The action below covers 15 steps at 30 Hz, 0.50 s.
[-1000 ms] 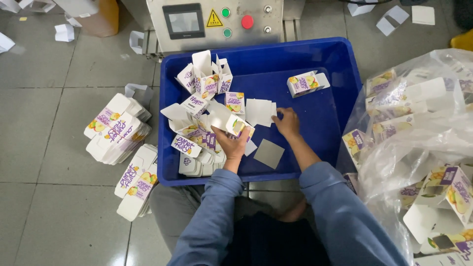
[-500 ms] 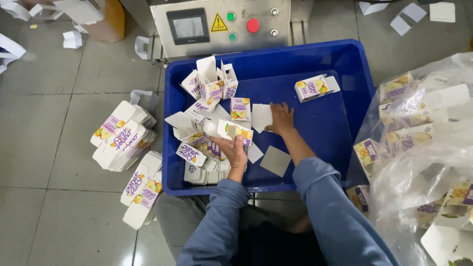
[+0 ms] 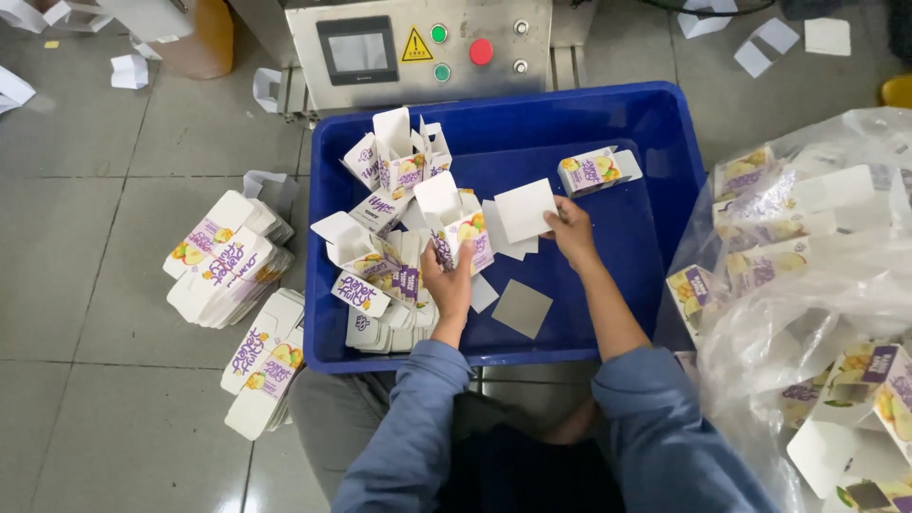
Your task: The person sits on the floor and assembles small white cardboard boxes by folding the flaps and inserting tabs. They pick up flat pieces from a blue bin, fold them into box shapes, and place the finished boxes into a plastic bag.
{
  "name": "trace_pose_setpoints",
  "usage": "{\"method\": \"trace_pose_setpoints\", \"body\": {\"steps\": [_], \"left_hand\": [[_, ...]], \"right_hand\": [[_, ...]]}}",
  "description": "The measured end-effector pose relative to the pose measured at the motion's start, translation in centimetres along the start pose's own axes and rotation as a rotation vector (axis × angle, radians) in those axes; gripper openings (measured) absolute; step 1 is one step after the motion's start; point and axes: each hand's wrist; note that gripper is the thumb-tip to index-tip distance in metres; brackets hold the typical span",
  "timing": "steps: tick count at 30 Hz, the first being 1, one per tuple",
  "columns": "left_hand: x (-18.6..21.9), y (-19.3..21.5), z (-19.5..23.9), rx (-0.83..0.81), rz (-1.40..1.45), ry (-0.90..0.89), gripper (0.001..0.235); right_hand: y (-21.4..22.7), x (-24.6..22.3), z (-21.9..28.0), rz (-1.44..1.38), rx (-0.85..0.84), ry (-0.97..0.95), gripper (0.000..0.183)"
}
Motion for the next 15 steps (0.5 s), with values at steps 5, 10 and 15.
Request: {"method": "trace_pose_setpoints", "body": {"steps": [5,10,15], "left_hand": [[-0.1,0.0,0.1,0.072,-0.076,-0.008,0.073],[-1.7,0.2,-0.9,0.252,-0.093,-0.025,0.079],[-2.2,-0.1,-1.0,0.298,-0.053,-0.104,0.083]], "right_hand": [[1.3,1.4,2.2,0.084,0.185,0.16,0.025],[0.2,-0.3,3.5,0.525,0.251,0.636,0.023],[-2.2,0.2,1.4,0.914,0.203,1.021,0.023]]}}
Point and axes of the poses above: each hand's wrist, its own z-axis away from the middle knuckle, its own y-axis out of the back of the hand, x = y × z, and after that the axes turned 7 degrees about -z, right-handed
